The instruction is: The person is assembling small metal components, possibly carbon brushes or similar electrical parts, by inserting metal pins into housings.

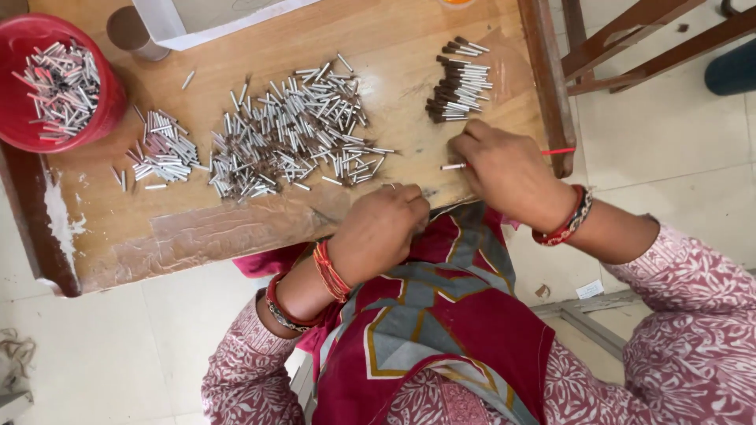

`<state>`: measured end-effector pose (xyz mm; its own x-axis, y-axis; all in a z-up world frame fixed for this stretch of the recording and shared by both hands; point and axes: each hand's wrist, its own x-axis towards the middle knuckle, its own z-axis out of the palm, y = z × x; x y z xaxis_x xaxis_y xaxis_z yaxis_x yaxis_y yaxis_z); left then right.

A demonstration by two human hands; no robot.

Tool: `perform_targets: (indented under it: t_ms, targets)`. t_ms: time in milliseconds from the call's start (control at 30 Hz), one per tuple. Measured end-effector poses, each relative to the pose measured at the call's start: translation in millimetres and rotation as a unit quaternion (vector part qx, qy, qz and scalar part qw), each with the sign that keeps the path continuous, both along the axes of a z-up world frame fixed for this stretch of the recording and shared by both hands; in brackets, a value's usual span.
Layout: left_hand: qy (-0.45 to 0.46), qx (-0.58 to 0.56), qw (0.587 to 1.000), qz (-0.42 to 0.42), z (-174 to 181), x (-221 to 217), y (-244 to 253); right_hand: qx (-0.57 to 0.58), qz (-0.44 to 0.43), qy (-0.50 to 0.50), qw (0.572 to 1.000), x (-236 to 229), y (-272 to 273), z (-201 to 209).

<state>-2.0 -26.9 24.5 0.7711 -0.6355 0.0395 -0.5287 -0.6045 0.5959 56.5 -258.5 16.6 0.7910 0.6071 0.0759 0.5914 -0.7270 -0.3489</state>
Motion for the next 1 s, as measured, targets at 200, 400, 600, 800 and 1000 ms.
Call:
perform_targets:
  t_ms: [200,400,600,800,1000]
  targets:
    - [0.028,0.066,0.991,-0.111,-16.3,-49.0,6.7,0.026,0.008,-0.044,0.999,2.5,13.2,6.7]
    - [0.047,0.294,0.948,0.111,-96.3,-104.7,70.3,0.028,0.01,-0.084,0.996,20.9,19.8,12.3]
    - [0.008,0.481,0.814,0.326,-93.9,-150.7,154.1,0.057,0.089,-0.036,0.994,24.1,53.6,9.6]
    - [0.069,0.133,0.942,0.301,-5.8,-126.8,143.6,0.023,0.097,-0.061,0.993,24.3,90.6,-1.1]
    - [0.03,-0.155,0.955,0.253,6.7,-75.5,90.7,0.034,0.047,-0.042,0.997,18.4,78.0,1.9]
